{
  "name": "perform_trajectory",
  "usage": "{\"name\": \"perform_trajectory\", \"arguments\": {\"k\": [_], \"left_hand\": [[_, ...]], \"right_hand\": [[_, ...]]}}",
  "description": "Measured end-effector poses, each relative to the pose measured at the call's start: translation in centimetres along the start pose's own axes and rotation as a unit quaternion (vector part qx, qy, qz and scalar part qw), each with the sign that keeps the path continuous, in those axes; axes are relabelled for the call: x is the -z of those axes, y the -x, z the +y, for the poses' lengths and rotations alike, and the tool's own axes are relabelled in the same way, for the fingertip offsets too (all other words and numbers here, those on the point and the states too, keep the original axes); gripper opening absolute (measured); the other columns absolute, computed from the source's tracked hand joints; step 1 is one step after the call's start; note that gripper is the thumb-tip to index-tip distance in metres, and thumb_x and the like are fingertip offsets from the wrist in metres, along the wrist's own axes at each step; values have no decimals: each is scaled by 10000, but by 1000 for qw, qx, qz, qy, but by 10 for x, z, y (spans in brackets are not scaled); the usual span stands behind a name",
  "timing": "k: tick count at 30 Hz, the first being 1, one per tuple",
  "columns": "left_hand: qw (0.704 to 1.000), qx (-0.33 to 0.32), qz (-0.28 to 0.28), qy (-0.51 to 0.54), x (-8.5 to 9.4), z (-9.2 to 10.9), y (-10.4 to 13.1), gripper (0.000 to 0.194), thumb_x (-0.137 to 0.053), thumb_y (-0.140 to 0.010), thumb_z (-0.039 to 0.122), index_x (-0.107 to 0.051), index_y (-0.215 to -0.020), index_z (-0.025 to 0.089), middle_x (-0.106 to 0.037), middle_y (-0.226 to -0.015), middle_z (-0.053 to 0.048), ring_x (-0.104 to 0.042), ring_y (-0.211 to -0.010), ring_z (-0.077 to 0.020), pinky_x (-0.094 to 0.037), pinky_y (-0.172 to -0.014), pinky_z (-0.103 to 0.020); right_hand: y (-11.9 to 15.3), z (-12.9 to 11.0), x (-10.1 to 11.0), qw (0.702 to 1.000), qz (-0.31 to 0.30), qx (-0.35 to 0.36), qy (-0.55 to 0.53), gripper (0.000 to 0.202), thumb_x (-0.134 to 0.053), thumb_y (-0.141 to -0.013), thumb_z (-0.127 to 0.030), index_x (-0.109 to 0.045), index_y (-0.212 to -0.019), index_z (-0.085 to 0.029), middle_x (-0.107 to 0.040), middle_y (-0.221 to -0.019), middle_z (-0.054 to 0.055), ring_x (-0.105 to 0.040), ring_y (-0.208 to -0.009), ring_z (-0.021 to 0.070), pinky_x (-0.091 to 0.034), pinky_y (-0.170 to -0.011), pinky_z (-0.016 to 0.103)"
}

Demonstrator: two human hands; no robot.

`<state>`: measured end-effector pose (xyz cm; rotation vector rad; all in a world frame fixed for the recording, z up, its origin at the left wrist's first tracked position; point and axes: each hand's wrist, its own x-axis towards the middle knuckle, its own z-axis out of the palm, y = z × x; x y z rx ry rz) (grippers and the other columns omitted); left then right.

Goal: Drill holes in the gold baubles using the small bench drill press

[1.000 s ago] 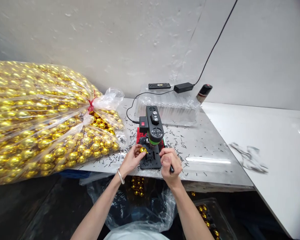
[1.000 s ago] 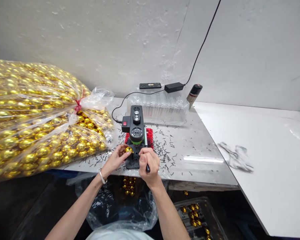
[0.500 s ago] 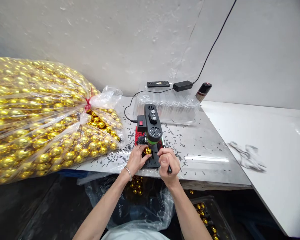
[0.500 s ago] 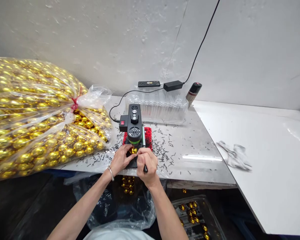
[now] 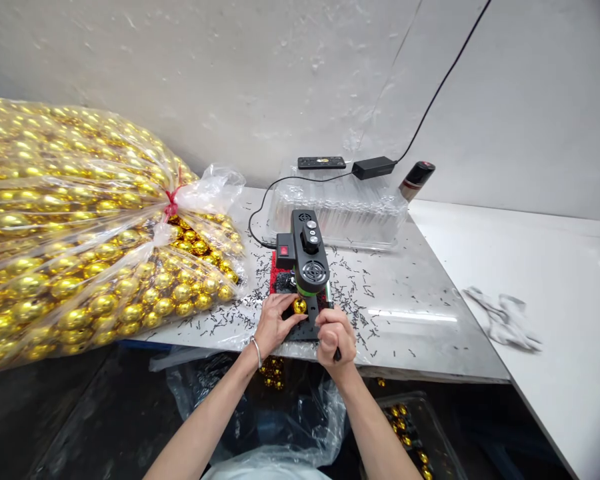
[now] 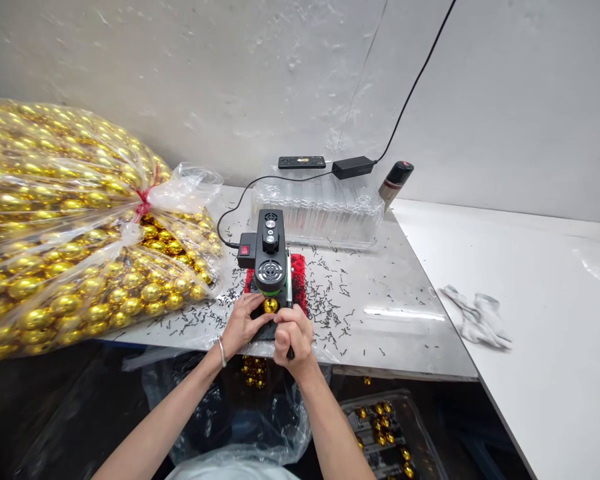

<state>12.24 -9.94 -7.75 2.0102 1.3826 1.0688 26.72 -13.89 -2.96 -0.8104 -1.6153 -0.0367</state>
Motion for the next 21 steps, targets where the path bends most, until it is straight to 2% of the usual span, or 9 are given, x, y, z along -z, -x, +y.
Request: {"name": "perform_trajectory", "arguments": {"k": [4,12,15,21], "left_hand": [[1000,-4,2,5,0,0,1,383,-693,-784,420,-672,-1101,206,-697,-1075,-99,-595,-1004,-257,-434,-935,-447],[1000,-4,7,21,1,1,0,371,-670,-801,430,-678,-1093,201,-697,-1068,-100,-594,-995,-252,-437,-930,-444],[1000,1,8,26,1,2,0,371,-664,-804,432,-678,-1096,204,-698,-1074,-98,-589,-1002,-255,-432,-935,-448],[999,14,13,45,-1,2,-3,362,-710,-767,385,-686,-1083,211,-706,-1082,-92,-592,-1014,-259,-420,-959,-458]], "right_hand": [[6,5,-3,1000,16,-2,16,285,-319,-947,-239,-469,-706,-211,-575,-719,11,-565,-658,130,-519,-804,395],[12,11,-7,999,16,15,27,297,-287,-957,-230,-438,-702,-208,-556,-728,1,-577,-653,109,-513,-805,369],[10,11,-7,998,-4,44,37,275,-304,-950,-216,-439,-710,-208,-546,-722,8,-579,-672,120,-512,-724,348],[-24,-5,0,999,36,22,2,283,-354,-914,-149,-411,-643,-205,-509,-644,3,-493,-583,113,-418,-552,279]]}}
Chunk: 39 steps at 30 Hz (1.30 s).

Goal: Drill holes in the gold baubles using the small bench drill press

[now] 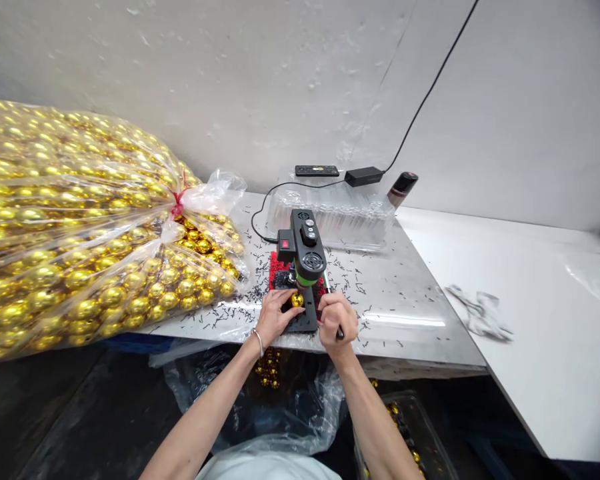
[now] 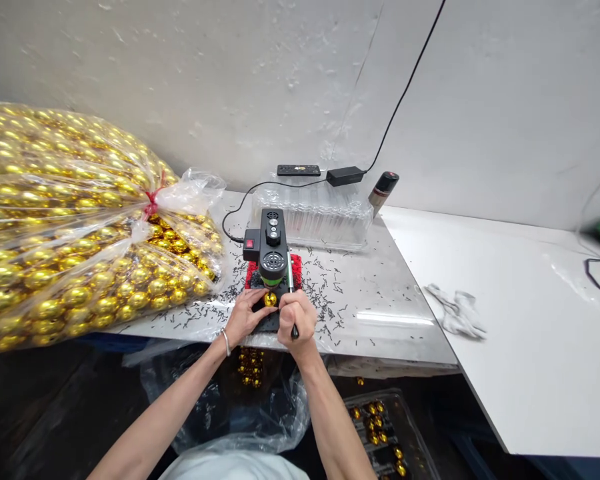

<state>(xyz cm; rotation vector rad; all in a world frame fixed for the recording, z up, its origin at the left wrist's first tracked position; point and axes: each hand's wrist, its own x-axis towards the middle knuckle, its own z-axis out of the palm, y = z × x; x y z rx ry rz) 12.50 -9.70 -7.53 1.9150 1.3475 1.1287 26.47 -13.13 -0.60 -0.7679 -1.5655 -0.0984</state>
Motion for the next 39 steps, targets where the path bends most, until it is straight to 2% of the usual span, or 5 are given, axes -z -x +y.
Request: {"name": "perform_trajectory", "arguments": {"k": [9,21,29,34,39], "left_hand": [[997,35,57,38,24,9,40,380,-641,-821,393,-637,-1163,227,-673,-1118,-92,-604,-1052,-241,-467,-952,-419],[979,8,-165,-118,13,14,138,572,-738,-723,335,-570,-1264,261,-627,-1220,-118,-584,-1099,-302,-482,-946,-476],[980,-17,124,-153,104,8,16,261,-450,-919,212,-688,-1025,207,-684,-1052,-111,-609,-1028,-253,-466,-933,-451],[958,127,23,-257,135,-21,-69,113,-610,-748,72,-673,-683,141,-687,-832,-169,-638,-945,-326,-457,-881,-472],[963,161,-11,-216,123,-37,-90,295,-690,-704,133,-536,-453,144,-577,-543,-51,-667,-801,-271,-478,-810,-384]], "right_hand": [[-15,-16,2,999,0,-49,-6,298,-370,-896,-115,-415,-615,-206,-466,-590,-13,-511,-604,127,-392,-541,267],[-2,-5,4,998,1,-50,-28,285,-399,-880,-120,-427,-610,-206,-432,-562,-16,-520,-625,153,-402,-567,298],[-2,-8,3,998,9,-59,-30,286,-401,-861,-63,-433,-609,-195,-453,-573,-14,-527,-625,138,-398,-545,269],[-1,-7,2,998,4,-54,-27,277,-397,-861,-54,-438,-626,-194,-461,-594,-11,-530,-637,138,-403,-549,271],[-1,-8,2,998,9,-48,-32,275,-403,-855,-47,-437,-627,-196,-446,-569,-21,-537,-625,140,-413,-544,271]]}}
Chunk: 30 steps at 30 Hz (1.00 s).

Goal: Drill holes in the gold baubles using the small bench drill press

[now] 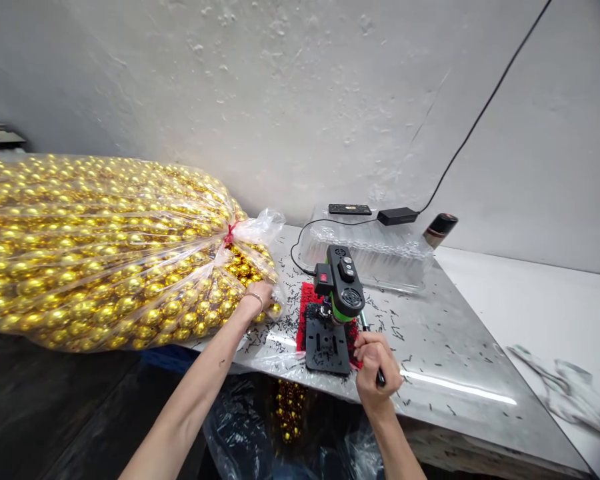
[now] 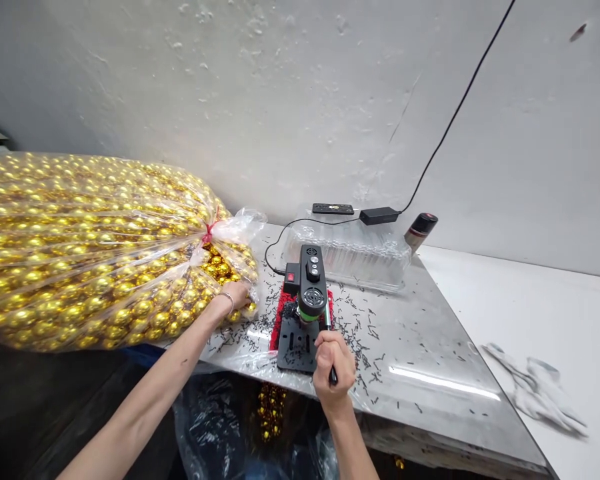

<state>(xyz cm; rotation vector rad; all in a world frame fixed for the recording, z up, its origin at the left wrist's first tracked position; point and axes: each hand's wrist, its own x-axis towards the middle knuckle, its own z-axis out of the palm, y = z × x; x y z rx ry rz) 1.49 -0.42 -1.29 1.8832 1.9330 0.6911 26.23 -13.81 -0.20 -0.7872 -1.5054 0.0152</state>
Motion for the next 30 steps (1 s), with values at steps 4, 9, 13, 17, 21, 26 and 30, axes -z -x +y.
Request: {"name": "perform_trajectory", "arguments": {"k": [4,9,13,17,21,26,30], "left_hand": [[999,6,8,39,4,-3,6,108,-687,-723,180,-656,-644,113,-643,-714,-69,-656,-820,-239,-483,-810,-351],[950,65,10,305,29,-7,41,499,-728,-726,362,-632,-1165,144,-676,-933,-76,-651,-786,-191,-526,-751,-324],[819,111,-45,561,22,5,85,655,-802,-643,398,-607,-1232,186,-691,-904,-32,-652,-763,-141,-517,-759,-268],[751,168,-58,636,-17,27,110,533,-843,-581,372,-707,-1052,163,-708,-920,-44,-630,-704,-104,-485,-628,-196],[773,177,-84,604,-60,47,113,496,-818,-607,378,-711,-1040,161,-725,-890,-40,-629,-721,-127,-490,-661,-234],[874,77,-58,477,-87,56,109,416,-759,-667,357,-718,-1036,171,-730,-928,-50,-638,-853,-184,-473,-821,-315],[958,-7,-10,286,-91,57,111,376,-718,-730,339,-712,-1081,203,-718,-902,-65,-620,-864,-220,-444,-860,-387]], "right_hand": [[-4,-4,0,1000,-9,7,6,284,-399,-851,-39,-439,-618,-196,-446,-554,-24,-539,-619,138,-426,-540,270],[-6,-6,0,1000,-9,9,0,294,-398,-848,-19,-432,-614,-194,-440,-549,-29,-535,-627,128,-432,-545,256],[-3,-6,-2,1000,1,-4,-2,295,-396,-855,-21,-434,-617,-192,-451,-565,-23,-530,-640,125,-423,-548,255],[-3,-7,-2,1000,0,-10,-6,301,-386,-864,-30,-431,-616,-195,-446,-564,-22,-530,-647,130,-425,-563,265],[-7,-10,1,1000,-21,-16,3,299,-385,-865,-29,-424,-621,-198,-446,-573,-20,-536,-664,129,-425,-571,262],[-7,-11,2,1000,-23,-6,4,281,-385,-859,-20,-428,-648,-200,-455,-590,-18,-533,-663,126,-435,-576,262],[-3,-8,1,1000,-23,-9,3,268,-387,-860,-27,-434,-661,-200,-460,-600,-15,-535,-668,128,-439,-576,265]]}}
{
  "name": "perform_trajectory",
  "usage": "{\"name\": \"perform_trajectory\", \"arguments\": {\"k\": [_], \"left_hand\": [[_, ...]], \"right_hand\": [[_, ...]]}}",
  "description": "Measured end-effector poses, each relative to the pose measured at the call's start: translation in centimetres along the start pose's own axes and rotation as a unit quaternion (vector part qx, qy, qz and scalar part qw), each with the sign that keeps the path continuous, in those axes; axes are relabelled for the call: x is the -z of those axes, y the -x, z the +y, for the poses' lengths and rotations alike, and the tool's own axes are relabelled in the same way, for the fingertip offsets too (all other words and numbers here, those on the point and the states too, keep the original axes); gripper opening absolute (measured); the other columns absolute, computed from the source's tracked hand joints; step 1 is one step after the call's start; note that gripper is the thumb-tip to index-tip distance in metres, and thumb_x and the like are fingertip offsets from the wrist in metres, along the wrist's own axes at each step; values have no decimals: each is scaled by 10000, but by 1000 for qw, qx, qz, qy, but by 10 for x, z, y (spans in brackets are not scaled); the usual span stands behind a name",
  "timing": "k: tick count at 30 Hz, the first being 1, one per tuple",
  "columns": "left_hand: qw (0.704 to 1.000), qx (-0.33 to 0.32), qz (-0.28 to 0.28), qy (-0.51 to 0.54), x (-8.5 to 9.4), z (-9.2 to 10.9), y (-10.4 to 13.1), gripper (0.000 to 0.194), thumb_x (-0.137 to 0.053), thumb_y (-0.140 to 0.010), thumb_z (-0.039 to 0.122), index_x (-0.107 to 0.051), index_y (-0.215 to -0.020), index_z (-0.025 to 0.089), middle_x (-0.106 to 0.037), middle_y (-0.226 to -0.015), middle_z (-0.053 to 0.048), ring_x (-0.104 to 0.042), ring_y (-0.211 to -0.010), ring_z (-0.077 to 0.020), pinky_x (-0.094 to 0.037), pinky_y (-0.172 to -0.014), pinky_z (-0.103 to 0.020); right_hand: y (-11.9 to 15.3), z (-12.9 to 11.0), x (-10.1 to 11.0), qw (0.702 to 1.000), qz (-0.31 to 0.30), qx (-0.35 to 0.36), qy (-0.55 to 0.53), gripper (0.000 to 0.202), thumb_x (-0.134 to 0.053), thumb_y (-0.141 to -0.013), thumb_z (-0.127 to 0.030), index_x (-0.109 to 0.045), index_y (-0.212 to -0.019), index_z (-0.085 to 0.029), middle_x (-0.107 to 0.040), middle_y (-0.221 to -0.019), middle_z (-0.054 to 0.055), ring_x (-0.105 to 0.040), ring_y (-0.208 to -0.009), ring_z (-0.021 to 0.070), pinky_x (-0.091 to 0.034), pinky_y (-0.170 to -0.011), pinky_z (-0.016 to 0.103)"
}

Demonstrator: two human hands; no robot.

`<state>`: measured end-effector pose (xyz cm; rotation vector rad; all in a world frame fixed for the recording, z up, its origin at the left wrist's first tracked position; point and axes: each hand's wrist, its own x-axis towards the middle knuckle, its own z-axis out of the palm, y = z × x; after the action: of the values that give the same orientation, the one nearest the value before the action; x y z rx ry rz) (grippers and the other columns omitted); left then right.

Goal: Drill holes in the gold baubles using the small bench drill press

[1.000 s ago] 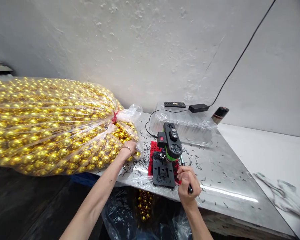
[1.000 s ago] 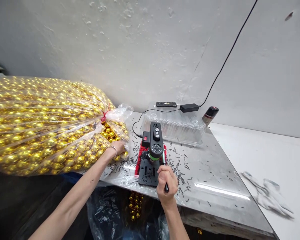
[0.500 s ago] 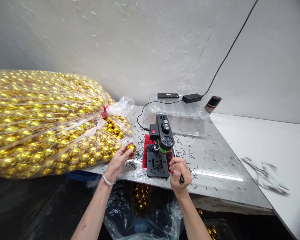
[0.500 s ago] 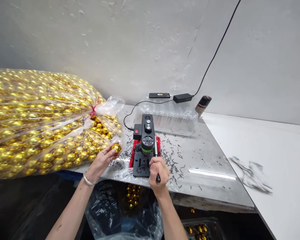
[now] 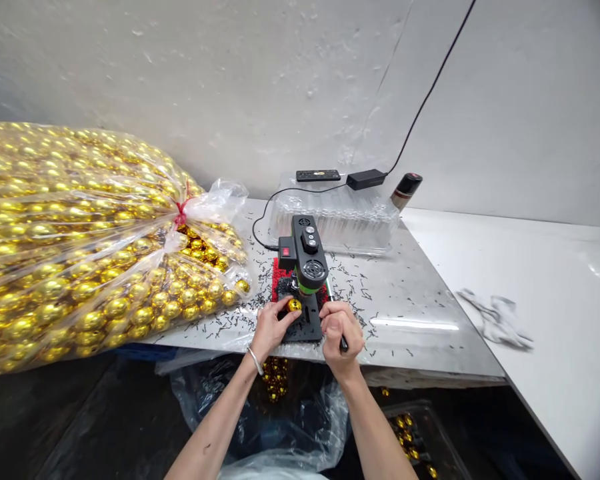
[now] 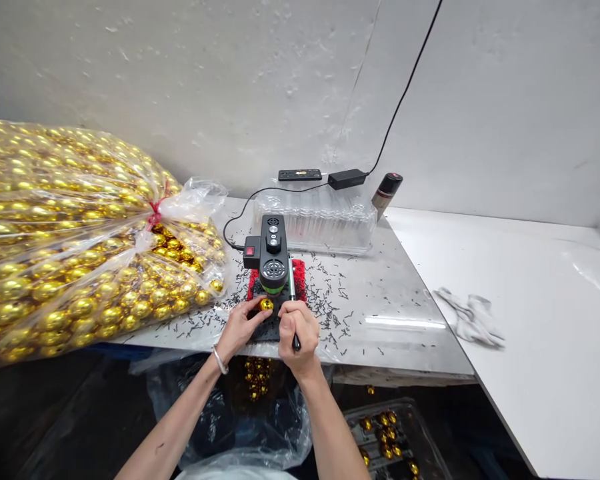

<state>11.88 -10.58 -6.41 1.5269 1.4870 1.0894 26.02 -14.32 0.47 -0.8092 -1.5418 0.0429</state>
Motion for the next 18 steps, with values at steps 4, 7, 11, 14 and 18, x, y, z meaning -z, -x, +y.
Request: {"name": "perform_trajectory", "arguments": {"k": [4,7,11,14,18], "left_hand": [[989,-84,11,-119,-4,3,4,342,-698,-775,352,-700,-1090,220,-717,-909,-74,-619,-891,-237,-425,-886,-417],[982,-118,22,-149,-9,4,7,324,-688,-795,352,-690,-1089,216,-715,-978,-82,-612,-956,-250,-405,-924,-436],[979,-134,33,-149,-15,1,9,314,-684,-805,334,-680,-1095,212,-713,-999,-77,-602,-961,-245,-415,-906,-425],[977,-140,37,-156,-16,-1,10,314,-677,-813,343,-677,-1102,222,-712,-997,-75,-595,-961,-244,-414,-901,-425],[977,-135,35,-164,-15,1,10,308,-649,-833,372,-678,-1098,219,-712,-999,-81,-588,-962,-244,-406,-902,-433]], "right_hand": [[2,2,0,1000,-2,-1,-2,256,-388,-861,-31,-436,-674,-200,-462,-612,-12,-535,-669,128,-440,-581,270],[2,1,0,1000,-4,-2,-4,241,-392,-860,-33,-441,-690,-198,-475,-634,-7,-540,-685,127,-450,-596,270],[5,2,1,1000,-8,-10,-1,234,-380,-879,-65,-445,-699,-201,-490,-653,0,-546,-694,131,-458,-600,276],[11,7,0,1000,-14,-1,8,238,-352,-915,-133,-446,-707,-201,-509,-689,14,-531,-674,127,-453,-584,280],[24,19,-4,999,-12,25,30,289,-307,-952,-212,-438,-694,-203,-521,-703,13,-510,-640,120,-456,-616,308]]}}
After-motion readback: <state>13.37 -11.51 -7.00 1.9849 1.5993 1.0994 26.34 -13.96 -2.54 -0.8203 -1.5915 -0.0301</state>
